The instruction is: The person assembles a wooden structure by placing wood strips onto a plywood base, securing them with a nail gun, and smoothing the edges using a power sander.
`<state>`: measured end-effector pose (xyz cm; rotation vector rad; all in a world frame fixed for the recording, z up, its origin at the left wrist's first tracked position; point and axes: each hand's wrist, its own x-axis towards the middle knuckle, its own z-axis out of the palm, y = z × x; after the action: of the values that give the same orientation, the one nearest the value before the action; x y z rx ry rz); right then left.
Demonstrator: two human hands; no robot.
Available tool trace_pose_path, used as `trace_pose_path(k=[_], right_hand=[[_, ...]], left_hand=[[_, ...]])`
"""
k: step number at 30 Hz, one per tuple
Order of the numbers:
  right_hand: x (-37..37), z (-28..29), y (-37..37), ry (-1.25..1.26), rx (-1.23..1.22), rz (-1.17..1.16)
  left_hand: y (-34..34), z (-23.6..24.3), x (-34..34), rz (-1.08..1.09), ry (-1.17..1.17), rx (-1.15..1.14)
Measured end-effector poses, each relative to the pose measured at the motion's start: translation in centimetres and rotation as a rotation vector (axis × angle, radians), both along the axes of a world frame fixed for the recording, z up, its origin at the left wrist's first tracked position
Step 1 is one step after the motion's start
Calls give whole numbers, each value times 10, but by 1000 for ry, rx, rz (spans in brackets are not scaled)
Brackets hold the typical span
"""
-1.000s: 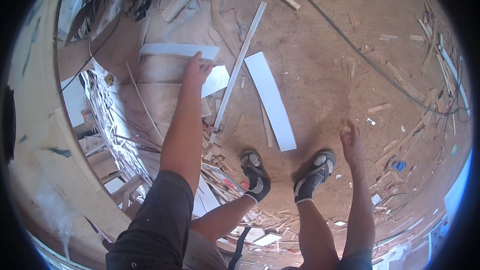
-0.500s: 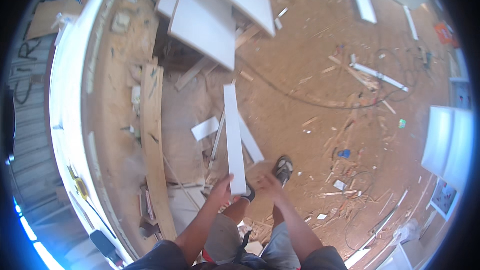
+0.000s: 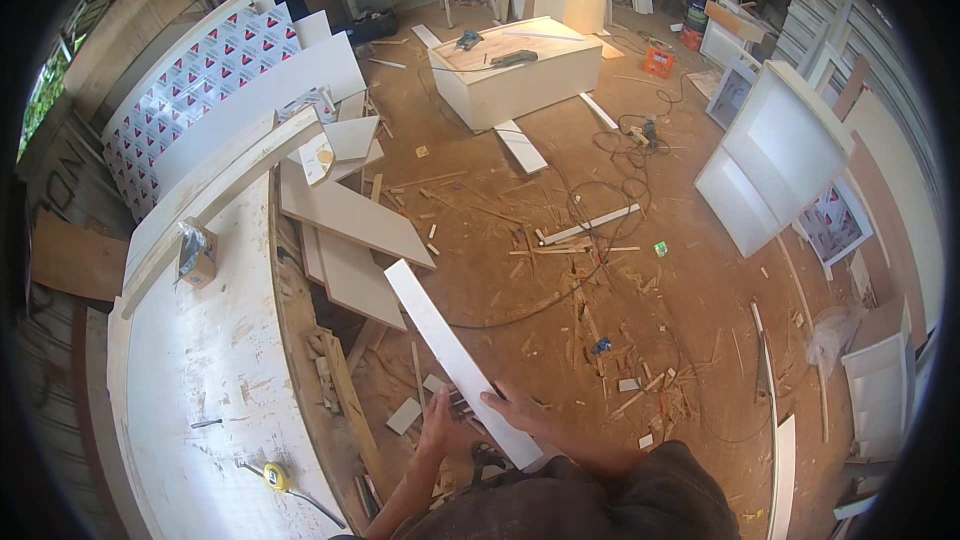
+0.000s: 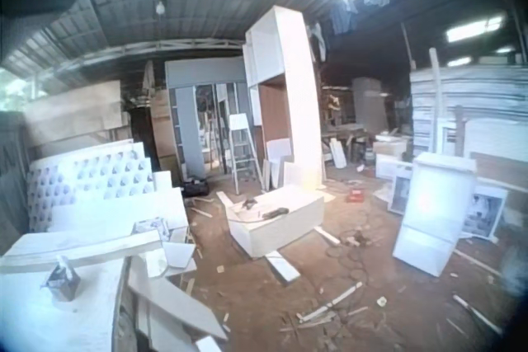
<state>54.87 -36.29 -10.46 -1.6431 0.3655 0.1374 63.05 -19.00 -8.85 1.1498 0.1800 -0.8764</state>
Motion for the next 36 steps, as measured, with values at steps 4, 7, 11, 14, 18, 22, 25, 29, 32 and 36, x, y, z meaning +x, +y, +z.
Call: trace_pose_path(k=[4,7,11,14,18,22,25,29,32,36], right_hand=[[-4,86,24,24,-147,79],[-12,122,39,-27,-118,-16],[-21,134,59,-29,-29,-66],[-26,146,78,45,13,-34],[-40,152,93,-130,-117,60],[-44,149,100,-123,-297,104],[-41,160,97,84,-310,185],[-45,134,79,164,-396,320],[-45,130,87,167,-335,305],[-34,135,102,10,-277,247]], left_hand=[[-6,76,55,252,-269,-68],[-23,130,62,296,-147,-221],[-17,174,73,257,-146,-281],[-1,181,85,278,-207,-245],[13,202,85,390,-326,-278],[30,213,87,456,-418,-260],[36,209,89,518,-463,-320],[45,209,90,573,-481,-307],[64,208,86,625,-451,-274],[63,206,76,597,-577,-149]])
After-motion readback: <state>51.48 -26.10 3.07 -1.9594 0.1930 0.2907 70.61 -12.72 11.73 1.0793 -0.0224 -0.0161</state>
